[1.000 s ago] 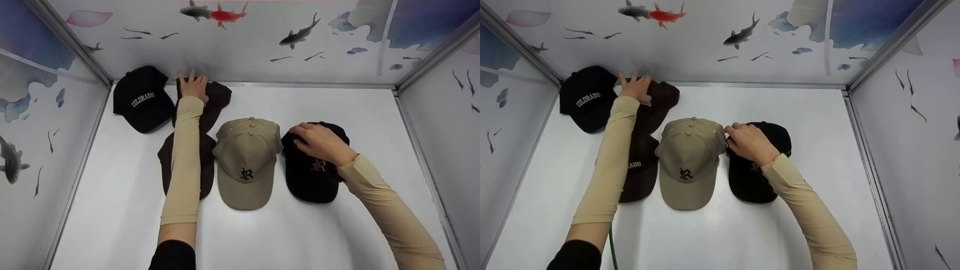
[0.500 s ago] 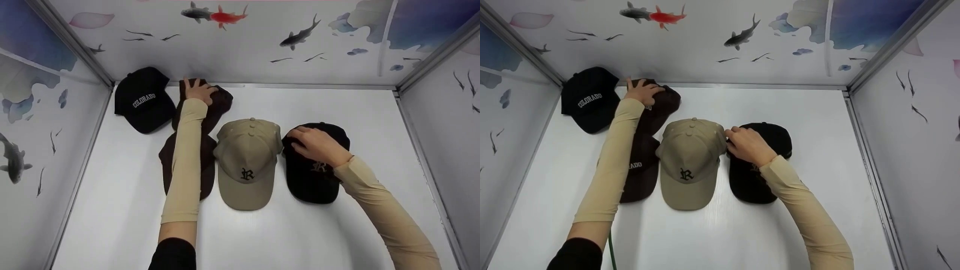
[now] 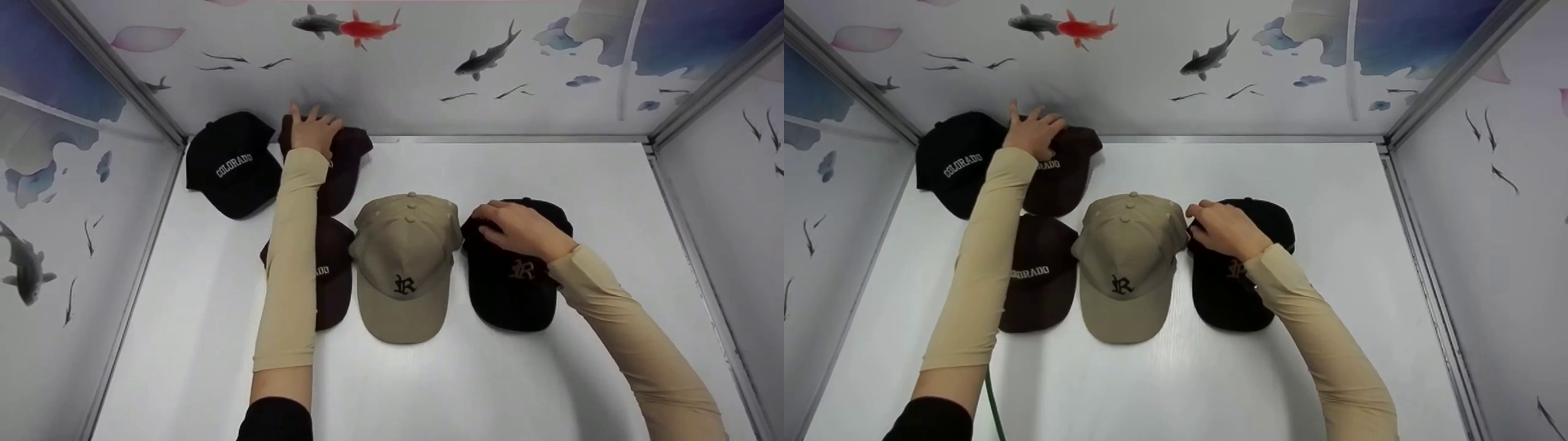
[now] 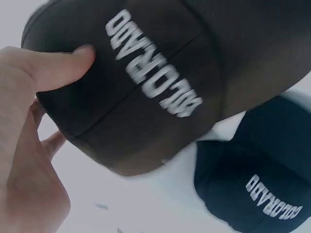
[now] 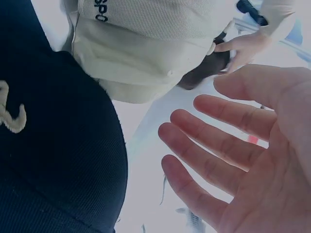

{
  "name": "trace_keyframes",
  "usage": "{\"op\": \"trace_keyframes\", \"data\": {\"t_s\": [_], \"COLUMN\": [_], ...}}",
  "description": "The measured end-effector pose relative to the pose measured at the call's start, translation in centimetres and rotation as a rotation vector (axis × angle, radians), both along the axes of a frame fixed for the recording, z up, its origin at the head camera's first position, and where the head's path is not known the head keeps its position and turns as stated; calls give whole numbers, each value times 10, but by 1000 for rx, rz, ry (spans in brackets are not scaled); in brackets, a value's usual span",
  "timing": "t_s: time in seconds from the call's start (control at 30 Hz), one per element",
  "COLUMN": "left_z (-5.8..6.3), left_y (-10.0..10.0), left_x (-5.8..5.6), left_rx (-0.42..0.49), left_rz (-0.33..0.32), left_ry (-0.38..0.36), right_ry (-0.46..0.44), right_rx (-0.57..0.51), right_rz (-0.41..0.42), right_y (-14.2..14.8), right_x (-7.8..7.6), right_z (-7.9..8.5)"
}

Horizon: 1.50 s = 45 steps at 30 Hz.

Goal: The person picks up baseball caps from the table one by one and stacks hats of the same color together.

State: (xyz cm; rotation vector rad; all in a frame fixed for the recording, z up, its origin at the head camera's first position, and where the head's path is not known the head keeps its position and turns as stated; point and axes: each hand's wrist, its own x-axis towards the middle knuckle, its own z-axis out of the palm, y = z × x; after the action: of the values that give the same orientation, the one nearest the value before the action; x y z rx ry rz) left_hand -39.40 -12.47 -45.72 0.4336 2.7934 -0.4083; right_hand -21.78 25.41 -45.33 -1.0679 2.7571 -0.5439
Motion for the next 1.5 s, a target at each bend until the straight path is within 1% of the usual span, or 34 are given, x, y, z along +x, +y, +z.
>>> {"op": "trace_keyframes", "data": {"t_s": [0.07,0.17,0.3,0.43,0.5,0.57,0.63,0.73,0.77,0.83,0.93,1.03,1.13,1.2,1.3,1.43,1.5], "left_z": [9,18,23,25,30,36,44,53,56,60,65,69,71,73,78,87,93], "left_y": [-3,-8,-17,-26,-30,-34,-37,-43,-46,-51,-56,-58,-59,-61,-63,-63,-63], "left_x": [-2,-3,-1,3,4,5,6,9,11,14,17,19,20,21,23,28,31], "left_rx": [44,142,276,392,469,556,619,638,636,620,628,657,712,751,821,907,929], "left_rz": [-2,-9,-13,16,49,84,121,174,191,202,182,111,62,44,38,38,42], "left_ry": [42,72,70,58,26,-28,-90,-170,-186,-215,-273,-323,-339,-328,-292,-222,-191], "right_ry": [-34,-90,-138,-153,-156,-157,-162,-162,-164,-163,-161,-145,-134,-134,-138,-128,-117], "right_rx": [-21,-68,-122,-148,-156,-164,-169,-175,-175,-176,-176,-182,-187,-186,-185,-192,-195], "right_rz": [3,7,2,8,11,11,7,4,5,8,10,6,3,3,3,2,3], "right_y": [3,8,15,18,18,19,19,20,20,20,19,20,19,18,17,18,19], "right_x": [-4,-9,-14,-16,-15,-15,-14,-14,-14,-14,-15,-16,-17,-16,-16,-17,-18], "right_z": [0,2,3,1,1,1,1,1,1,1,2,3,6,8,10,12,12]}}
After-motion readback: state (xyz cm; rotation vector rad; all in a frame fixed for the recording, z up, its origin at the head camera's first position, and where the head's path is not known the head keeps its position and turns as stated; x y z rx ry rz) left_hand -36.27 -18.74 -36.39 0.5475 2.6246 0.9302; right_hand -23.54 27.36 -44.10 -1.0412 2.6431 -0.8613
